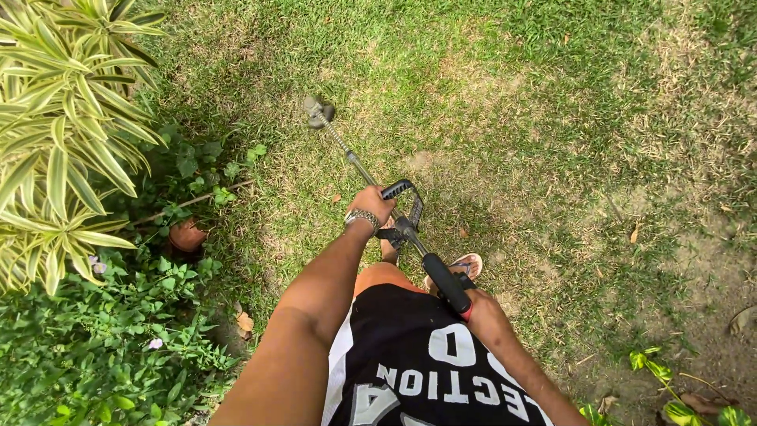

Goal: Using a string trimmer to cut grass and weeds in an outdoor garden.

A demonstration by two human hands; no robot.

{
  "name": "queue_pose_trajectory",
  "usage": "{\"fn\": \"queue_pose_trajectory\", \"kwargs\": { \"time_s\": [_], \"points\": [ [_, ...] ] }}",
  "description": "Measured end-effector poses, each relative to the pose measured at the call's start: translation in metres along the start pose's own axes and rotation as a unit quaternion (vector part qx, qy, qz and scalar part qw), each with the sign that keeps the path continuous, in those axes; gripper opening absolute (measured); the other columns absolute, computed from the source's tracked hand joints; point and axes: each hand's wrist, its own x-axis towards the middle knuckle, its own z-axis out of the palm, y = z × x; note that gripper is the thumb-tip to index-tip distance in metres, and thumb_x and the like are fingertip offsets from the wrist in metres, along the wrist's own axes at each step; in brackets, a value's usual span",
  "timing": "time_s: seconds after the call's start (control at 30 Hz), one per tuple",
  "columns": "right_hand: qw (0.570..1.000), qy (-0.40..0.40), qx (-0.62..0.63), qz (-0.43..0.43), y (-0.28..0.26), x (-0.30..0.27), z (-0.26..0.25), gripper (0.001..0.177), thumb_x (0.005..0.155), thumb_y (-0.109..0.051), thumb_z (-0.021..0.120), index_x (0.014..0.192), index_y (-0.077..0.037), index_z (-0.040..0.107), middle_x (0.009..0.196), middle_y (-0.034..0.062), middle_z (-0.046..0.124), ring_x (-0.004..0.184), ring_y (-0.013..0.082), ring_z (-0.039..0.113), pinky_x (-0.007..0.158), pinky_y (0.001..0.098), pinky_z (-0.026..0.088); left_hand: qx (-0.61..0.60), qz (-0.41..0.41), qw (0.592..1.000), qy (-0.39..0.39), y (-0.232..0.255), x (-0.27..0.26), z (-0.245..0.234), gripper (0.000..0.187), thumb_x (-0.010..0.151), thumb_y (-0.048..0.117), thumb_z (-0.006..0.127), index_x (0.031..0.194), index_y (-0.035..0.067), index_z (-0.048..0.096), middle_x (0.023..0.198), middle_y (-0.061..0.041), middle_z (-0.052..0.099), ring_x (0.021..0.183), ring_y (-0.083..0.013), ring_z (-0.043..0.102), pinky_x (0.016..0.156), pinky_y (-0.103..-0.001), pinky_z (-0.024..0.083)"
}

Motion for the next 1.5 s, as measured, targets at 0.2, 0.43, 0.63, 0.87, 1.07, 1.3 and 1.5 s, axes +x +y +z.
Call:
{"fn": "queue_pose_trajectory", "kwargs": {
  "time_s": [0.2,0.43,0.63,0.87,1.07,1.3,1.5],
  "points": [
    [0.998,0.031,0.017,0.051,-0.048,0.001,-0.027,0.036,0.068,-0.016,0.087,0.098,-0.005,0.069,0.091,0.0179,0.069,0.09,0.0383,0.066,0.082,0.0454,0.055,0.025,0.066,0.997,-0.021,0.02,0.03,-0.003,0.021,0.082,0.036,0.074,0.096,0.02,0.08,0.088,-0.013,0.077,0.083,-0.0286,0.074,0.084,-0.042,0.058],
    [0.987,0.058,0.004,0.153,-0.106,-0.003,-0.064,0.041,0.061,-0.002,0.08,0.099,-0.002,0.067,0.096,0.016,0.067,0.093,0.0356,0.068,0.087,0.0425,0.056,0.013,0.1,0.994,-0.049,0.044,0.052,0.0,0.024,0.081,0.035,0.076,0.1,0.022,0.078,0.087,-0.011,0.077,0.08,-0.0265,0.076,0.082,-0.041,0.06],
    [0.979,0.059,0.023,0.195,-0.119,0.006,-0.048,0.042,0.061,-0.005,0.083,0.099,-0.003,0.067,0.097,0.0159,0.068,0.092,0.0368,0.069,0.089,0.044,0.056,-0.031,0.123,0.991,-0.052,0.029,0.066,-0.001,0.023,0.078,0.031,0.076,0.098,0.02,0.08,0.087,-0.012,0.078,0.082,-0.0287,0.076,0.083,-0.04,0.06],
    [0.992,0.059,0.024,0.113,-0.092,0.041,0.001,0.031,0.069,-0.016,0.083,0.091,-0.003,0.066,0.09,0.0168,0.069,0.09,0.0383,0.068,0.082,0.0462,0.056,-0.017,0.096,0.994,-0.055,-0.008,0.071,-0.047,0.024,0.081,0.032,0.072,0.103,0.023,0.078,0.089,-0.013,0.077,0.083,-0.0304,0.075,0.083,-0.043,0.06],
    [0.997,0.058,0.04,0.028,-0.094,0.074,0.021,0.022,0.074,-0.014,0.077,0.09,-0.003,0.066,0.092,0.02,0.069,0.09,0.0416,0.066,0.08,0.0477,0.055,0.021,0.043,0.999,-0.026,-0.034,0.076,-0.086,0.025,0.081,0.036,0.074,0.1,0.02,0.078,0.091,-0.013,0.077,0.087,-0.031,0.074,0.085,-0.044,0.057],
    [0.997,0.036,0.045,0.053,-0.147,0.108,0.006,0.022,0.072,-0.008,0.078,0.089,-0.001,0.066,0.095,0.0193,0.07,0.097,0.0415,0.066,0.085,0.0479,0.054,0.005,-0.042,0.997,-0.063,-0.04,0.097,-0.115,0.03,0.088,0.035,0.073,0.111,0.016,0.071,0.094,-0.009,0.077,0.084,-0.022,0.077,0.076,-0.041,0.063],
    [0.991,0.037,0.086,0.1,-0.196,0.141,-0.037,0.032,0.062,0.002,0.074,0.093,0.001,0.065,0.097,0.0221,0.067,0.098,0.0423,0.065,0.087,0.0476,0.054,0.041,-0.009,0.996,-0.073,-0.026,0.146,-0.121,0.028,0.089,0.034,0.072,0.114,0.022,0.073,0.096,-0.007,0.076,0.083,-0.0193,0.075,0.077,-0.037,0.063]
  ]
}}
